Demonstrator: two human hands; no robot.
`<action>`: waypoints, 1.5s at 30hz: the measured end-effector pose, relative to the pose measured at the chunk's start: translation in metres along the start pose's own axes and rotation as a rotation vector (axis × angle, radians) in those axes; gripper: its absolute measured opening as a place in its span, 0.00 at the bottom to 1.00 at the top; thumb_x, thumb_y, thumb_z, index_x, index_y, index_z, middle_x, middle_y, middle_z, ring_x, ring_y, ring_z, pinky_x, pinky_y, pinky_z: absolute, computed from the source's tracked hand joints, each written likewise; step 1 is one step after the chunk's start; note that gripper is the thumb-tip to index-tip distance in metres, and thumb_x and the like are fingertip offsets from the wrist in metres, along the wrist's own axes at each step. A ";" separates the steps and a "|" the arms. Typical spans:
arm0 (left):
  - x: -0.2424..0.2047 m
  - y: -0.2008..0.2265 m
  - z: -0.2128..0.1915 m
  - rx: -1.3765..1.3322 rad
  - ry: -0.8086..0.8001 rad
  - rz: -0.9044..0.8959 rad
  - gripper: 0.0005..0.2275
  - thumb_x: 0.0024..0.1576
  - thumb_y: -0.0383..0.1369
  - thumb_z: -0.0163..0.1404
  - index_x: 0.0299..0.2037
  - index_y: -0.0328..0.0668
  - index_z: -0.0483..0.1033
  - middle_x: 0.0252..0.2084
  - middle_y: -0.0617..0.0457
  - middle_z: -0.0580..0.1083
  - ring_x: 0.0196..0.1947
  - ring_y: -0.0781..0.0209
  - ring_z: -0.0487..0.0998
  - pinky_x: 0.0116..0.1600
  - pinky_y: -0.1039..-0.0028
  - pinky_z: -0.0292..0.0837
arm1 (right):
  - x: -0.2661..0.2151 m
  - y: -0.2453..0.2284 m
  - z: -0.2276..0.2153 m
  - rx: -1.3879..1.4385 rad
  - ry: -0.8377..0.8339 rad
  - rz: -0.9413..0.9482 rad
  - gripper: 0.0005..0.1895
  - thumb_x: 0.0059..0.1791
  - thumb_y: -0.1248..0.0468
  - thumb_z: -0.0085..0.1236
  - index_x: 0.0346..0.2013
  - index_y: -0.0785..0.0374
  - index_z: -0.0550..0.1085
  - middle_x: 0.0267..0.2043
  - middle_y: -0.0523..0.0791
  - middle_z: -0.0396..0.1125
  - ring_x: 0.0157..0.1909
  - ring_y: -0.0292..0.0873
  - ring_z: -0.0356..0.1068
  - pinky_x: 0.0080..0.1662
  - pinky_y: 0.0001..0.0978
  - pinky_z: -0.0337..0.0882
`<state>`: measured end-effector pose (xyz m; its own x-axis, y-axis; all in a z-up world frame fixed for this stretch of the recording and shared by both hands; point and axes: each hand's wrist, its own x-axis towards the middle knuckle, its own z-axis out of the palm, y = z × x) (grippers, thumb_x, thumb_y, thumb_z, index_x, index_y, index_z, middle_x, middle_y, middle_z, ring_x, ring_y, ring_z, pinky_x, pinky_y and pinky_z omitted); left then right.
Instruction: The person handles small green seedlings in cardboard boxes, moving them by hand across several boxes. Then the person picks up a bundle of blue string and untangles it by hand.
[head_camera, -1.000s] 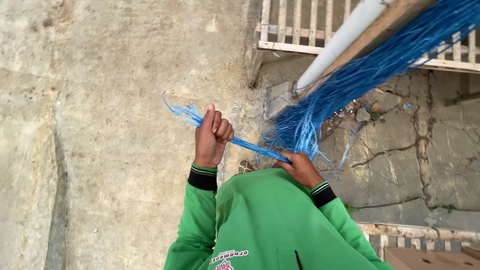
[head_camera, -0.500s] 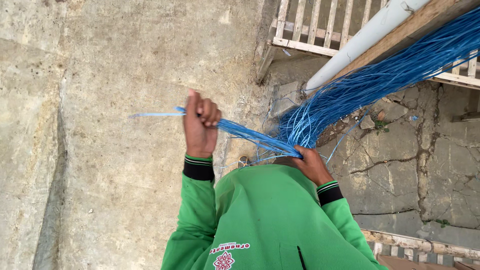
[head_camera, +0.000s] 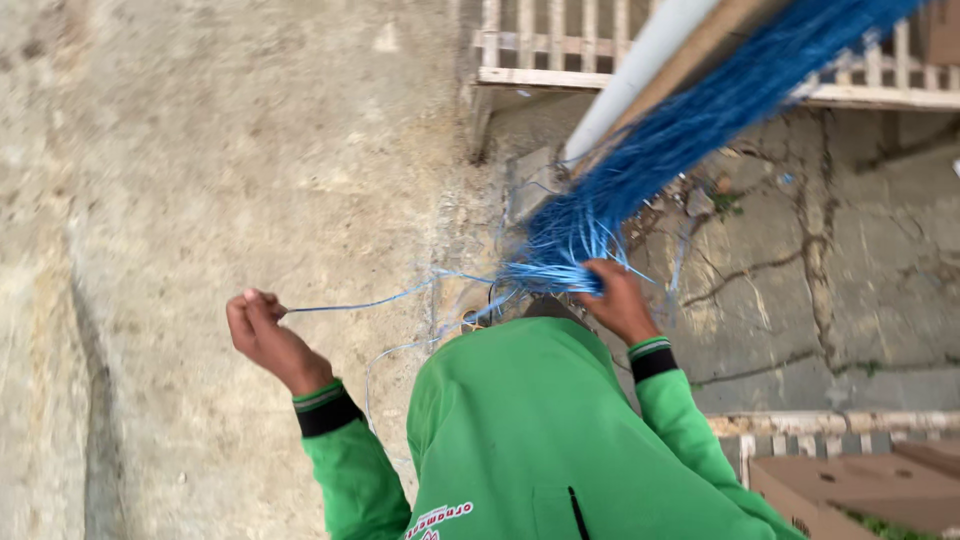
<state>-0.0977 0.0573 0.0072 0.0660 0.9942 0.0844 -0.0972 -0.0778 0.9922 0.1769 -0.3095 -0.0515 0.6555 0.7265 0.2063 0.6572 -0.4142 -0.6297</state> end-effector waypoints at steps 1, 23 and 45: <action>-0.006 -0.002 0.000 0.096 -0.009 0.021 0.07 0.69 0.30 0.47 0.38 0.41 0.66 0.38 0.57 0.66 0.39 0.69 0.64 0.48 0.76 0.62 | 0.002 -0.011 0.007 0.047 -0.055 0.020 0.19 0.42 0.65 0.67 0.46 0.66 0.76 0.44 0.52 0.73 0.45 0.49 0.72 0.49 0.38 0.71; 0.015 -0.036 -0.039 0.624 -0.511 -0.149 0.09 0.70 0.33 0.43 0.41 0.37 0.73 0.28 0.55 0.69 0.25 0.68 0.69 0.31 0.74 0.64 | 0.073 -0.078 -0.074 0.059 -0.018 -0.014 0.20 0.43 0.71 0.68 0.49 0.58 0.78 0.46 0.46 0.75 0.48 0.45 0.75 0.51 0.38 0.75; -0.052 -0.019 0.003 0.675 -0.840 -0.154 0.21 0.60 0.38 0.53 0.61 0.40 0.72 0.63 0.41 0.72 0.64 0.44 0.71 0.58 0.59 0.69 | 0.162 0.171 -0.117 0.731 0.576 0.260 0.42 0.47 0.73 0.69 0.70 0.62 0.56 0.66 0.46 0.65 0.66 0.44 0.67 0.69 0.39 0.69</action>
<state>-0.0959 0.0065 -0.0162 0.7134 0.6489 -0.2646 0.5192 -0.2358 0.8215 0.4389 -0.3271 -0.0382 0.9578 0.1991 0.2075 0.1992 0.0612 -0.9781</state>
